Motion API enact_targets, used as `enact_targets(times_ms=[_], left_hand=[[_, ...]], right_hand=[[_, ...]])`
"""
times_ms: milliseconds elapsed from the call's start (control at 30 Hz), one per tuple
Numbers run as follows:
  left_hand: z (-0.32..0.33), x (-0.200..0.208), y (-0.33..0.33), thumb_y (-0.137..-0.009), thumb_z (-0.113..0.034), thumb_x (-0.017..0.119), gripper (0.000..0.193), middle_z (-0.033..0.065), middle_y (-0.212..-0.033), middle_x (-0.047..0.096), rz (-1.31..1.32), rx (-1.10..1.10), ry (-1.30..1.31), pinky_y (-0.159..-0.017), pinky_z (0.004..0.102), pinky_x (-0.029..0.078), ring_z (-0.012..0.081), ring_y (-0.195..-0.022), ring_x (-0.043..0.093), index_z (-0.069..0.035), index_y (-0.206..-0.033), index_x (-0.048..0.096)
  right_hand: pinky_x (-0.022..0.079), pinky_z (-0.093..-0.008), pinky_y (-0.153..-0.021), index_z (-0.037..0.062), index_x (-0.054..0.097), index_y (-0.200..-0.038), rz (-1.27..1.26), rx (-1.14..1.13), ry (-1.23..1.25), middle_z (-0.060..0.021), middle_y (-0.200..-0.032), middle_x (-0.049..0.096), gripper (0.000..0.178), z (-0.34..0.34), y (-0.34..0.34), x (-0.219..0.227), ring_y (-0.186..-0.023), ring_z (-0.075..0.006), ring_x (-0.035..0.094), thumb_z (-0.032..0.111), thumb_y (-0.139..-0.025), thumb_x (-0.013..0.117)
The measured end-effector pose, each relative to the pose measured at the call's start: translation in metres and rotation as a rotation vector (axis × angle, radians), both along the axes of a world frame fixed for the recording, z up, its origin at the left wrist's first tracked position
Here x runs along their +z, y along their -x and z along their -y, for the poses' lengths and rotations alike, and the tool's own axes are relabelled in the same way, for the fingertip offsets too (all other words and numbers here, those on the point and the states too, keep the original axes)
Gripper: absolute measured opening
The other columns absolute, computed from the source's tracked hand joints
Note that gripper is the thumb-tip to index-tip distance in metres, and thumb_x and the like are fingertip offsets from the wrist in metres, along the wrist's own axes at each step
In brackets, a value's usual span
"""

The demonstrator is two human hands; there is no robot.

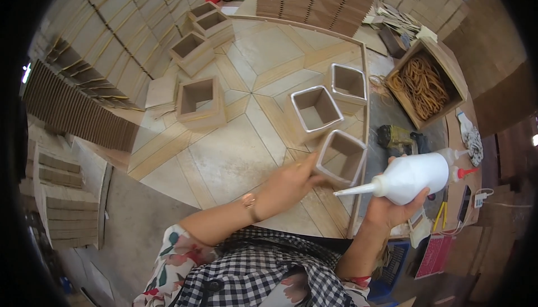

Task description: Assembling small wooden boxes by applying glue to the edges and securing them with a pneumatic staple gun.

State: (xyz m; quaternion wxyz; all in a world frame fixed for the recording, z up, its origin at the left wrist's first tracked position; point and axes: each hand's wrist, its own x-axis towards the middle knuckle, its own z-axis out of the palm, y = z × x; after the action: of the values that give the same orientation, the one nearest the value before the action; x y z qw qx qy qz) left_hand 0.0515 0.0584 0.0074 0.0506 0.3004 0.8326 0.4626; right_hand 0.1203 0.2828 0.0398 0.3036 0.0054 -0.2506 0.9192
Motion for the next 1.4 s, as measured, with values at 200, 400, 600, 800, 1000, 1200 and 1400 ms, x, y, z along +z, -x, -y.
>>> enact_targets(times_ms=[200,400,600,800,1000,1200,1400], left_hand=[[0.067,0.018,0.044,-0.077,-0.006,0.066,0.057,0.0196,-0.112,0.061,-0.601,0.151,0.145,-0.084,0.0421,0.047,0.0344,-0.104,0.059,-0.002,-0.131,0.048],[0.182,0.044,0.070,-0.072,-0.006,0.067,0.028,0.0104,-0.097,0.065,-0.649,0.477,0.540,-0.096,0.0485,0.035,0.0410,-0.115,0.047,-0.008,-0.100,0.066],[0.129,0.054,-0.006,-0.069,-0.009,0.067,0.016,0.0093,-0.081,0.059,-0.503,-0.042,0.366,-0.099,0.0566,0.035,0.0392,-0.113,0.049,-0.010,-0.084,0.063],[0.103,0.032,-0.049,-0.068,-0.021,0.076,0.040,0.0111,-0.095,0.057,-0.308,-0.030,-0.001,-0.099,0.0519,0.037,0.0369,-0.111,0.051,-0.008,-0.104,0.064],[0.119,0.004,-0.022,-0.053,-0.043,0.089,0.120,0.0160,-0.151,0.021,0.035,-0.051,-0.161,-0.111,0.0445,0.025,0.0335,-0.139,0.022,-0.007,-0.146,0.023],[0.114,-0.013,-0.022,-0.051,-0.041,0.091,0.125,0.0154,-0.150,0.026,0.348,-0.146,-0.340,-0.112,0.0410,0.025,0.0305,-0.138,0.027,-0.005,-0.147,0.020],[0.112,-0.016,-0.021,-0.053,-0.041,0.091,0.118,0.0156,-0.146,0.033,0.336,-0.127,-0.377,-0.111,0.0412,0.027,0.0318,-0.136,0.031,-0.006,-0.145,0.026]], right_hand=[[0.051,-0.0541,-0.080,0.0133,0.033,-0.141,0.005,-0.030,0.053,-0.0197,-0.134,0.044,0.068,-0.008,-0.007,-0.007,-0.120,-0.0445,0.047,0.037,-0.087,0.065],[0.052,-0.0554,-0.080,0.0120,0.033,-0.141,0.009,0.010,0.041,-0.0217,-0.134,0.043,0.068,0.005,-0.005,-0.004,-0.121,-0.0443,0.044,0.037,-0.086,0.065],[0.052,-0.0543,-0.083,0.0097,0.029,-0.143,0.089,-0.113,-0.056,-0.0209,-0.134,0.043,0.074,0.030,-0.001,-0.001,-0.121,-0.0440,0.045,0.041,-0.085,0.064],[0.034,-0.0536,-0.105,0.0061,0.024,-0.144,0.098,-0.062,-0.319,-0.0187,-0.133,0.044,0.081,0.046,-0.002,0.012,-0.117,-0.0374,0.048,0.040,-0.082,0.065],[0.033,-0.0477,-0.104,-0.0028,0.020,-0.142,0.118,0.007,-0.493,-0.0208,-0.121,0.047,0.094,0.046,-0.007,0.015,-0.114,-0.0315,0.048,0.043,-0.076,0.069],[0.036,-0.0459,-0.102,-0.0019,0.020,-0.142,0.141,0.043,-0.527,-0.0198,-0.120,0.047,0.095,0.044,-0.010,0.011,-0.112,-0.0297,0.049,0.042,-0.074,0.069],[0.038,-0.0447,-0.098,-0.0014,0.021,-0.142,0.179,0.080,-0.586,-0.0182,-0.116,0.048,0.096,0.045,-0.009,0.011,-0.108,-0.0283,0.050,0.042,-0.071,0.069]])
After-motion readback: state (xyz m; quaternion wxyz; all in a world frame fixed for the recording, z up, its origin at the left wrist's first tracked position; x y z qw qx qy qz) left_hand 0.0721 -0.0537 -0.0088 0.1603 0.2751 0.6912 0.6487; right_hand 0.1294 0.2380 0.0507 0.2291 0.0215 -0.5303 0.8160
